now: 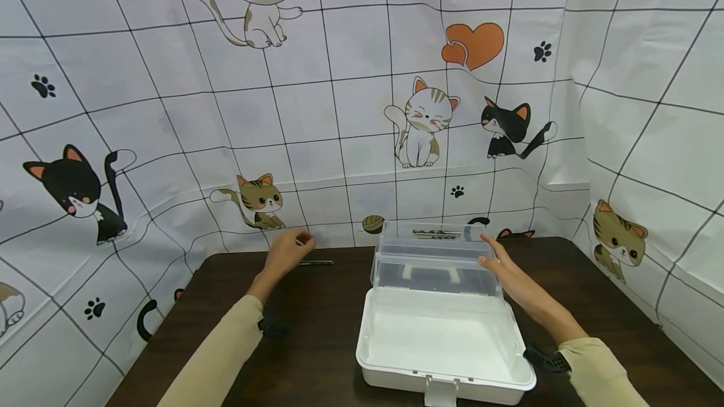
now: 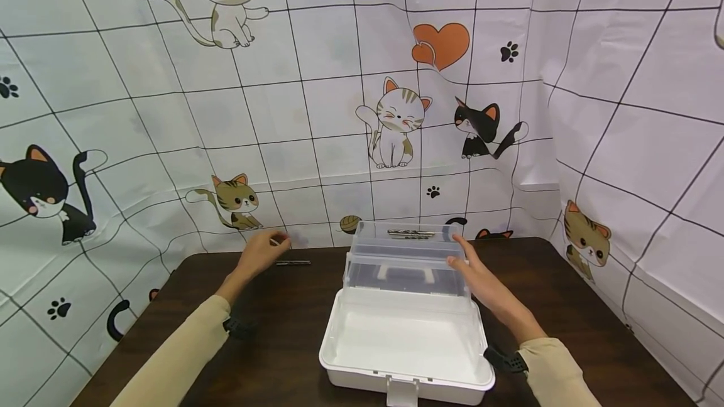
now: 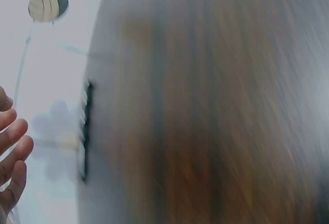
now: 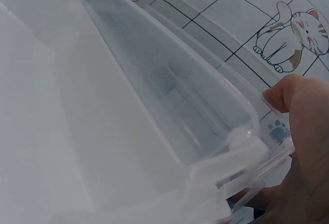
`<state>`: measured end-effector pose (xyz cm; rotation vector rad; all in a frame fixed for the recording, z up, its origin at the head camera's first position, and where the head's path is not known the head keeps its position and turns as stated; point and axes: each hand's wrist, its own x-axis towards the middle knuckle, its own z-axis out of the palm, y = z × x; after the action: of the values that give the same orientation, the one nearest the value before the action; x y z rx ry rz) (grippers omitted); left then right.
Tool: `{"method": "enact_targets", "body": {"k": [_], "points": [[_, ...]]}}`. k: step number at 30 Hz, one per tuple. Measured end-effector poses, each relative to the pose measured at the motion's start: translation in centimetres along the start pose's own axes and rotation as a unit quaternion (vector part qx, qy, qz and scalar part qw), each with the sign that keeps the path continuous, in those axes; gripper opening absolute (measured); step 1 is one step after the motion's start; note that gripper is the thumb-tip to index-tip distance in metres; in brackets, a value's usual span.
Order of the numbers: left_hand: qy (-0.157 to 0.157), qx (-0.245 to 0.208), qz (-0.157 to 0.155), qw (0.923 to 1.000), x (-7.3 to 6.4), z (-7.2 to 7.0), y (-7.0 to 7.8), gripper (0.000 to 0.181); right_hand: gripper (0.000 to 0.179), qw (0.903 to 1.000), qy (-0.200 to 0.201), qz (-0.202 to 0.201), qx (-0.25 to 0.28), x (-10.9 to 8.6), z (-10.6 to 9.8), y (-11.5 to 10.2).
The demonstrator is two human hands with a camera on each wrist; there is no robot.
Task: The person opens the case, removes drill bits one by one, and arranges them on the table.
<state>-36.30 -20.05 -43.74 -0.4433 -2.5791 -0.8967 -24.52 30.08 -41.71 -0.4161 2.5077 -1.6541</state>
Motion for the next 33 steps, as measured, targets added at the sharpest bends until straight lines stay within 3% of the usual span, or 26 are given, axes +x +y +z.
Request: {"method": "enact_targets", "body": {"k": [5, 9, 12, 16, 21, 27, 33], "points": [[0.015, -0.029, 0.035, 0.9989, 2.0, 0.9, 4.4, 0.024, 0.069, 1.0000, 0.002, 0.001, -0.003, -0.2, -0.3, 0.0], [0.020, -0.047, 0.086, 0.9950, 3.6, 1.6, 8.3, 0.025, 0.069, 1.0000, 0.005, -0.002, -0.003, -0.3, -0.5, 0.1], [0.005, -0.056, 0.124, 0.9907, 4.5, 1.9, 11.0, 0.023, 0.069, 1.0000, 0.004, 0.000, -0.002, -0.3, -0.6, 0.1], [-0.040, -0.055, 0.157, 0.9853, 5.4, 2.3, 13.8, 0.021, 0.069, 1.0000, 0.002, 0.005, -0.001, -0.3, -0.5, 0.2], [-0.109, -0.043, 0.175, 0.9777, 6.3, 2.9, 16.0, 0.021, 0.069, 1.0000, 0.005, 0.008, -0.002, -0.2, -0.3, 0.3], [-0.186, -0.027, 0.218, 0.9575, 7.2, 4.2, 17.3, 0.021, 0.069, 0.9999, 0.006, 0.010, -0.002, -0.3, -0.1, 0.3], [-0.237, -0.008, 0.239, 0.9417, 7.7, 5.1, 18.2, 0.022, 0.067, 1.0000, 0.005, 0.007, 0.003, -0.2, 0.0, 0.2]]}}
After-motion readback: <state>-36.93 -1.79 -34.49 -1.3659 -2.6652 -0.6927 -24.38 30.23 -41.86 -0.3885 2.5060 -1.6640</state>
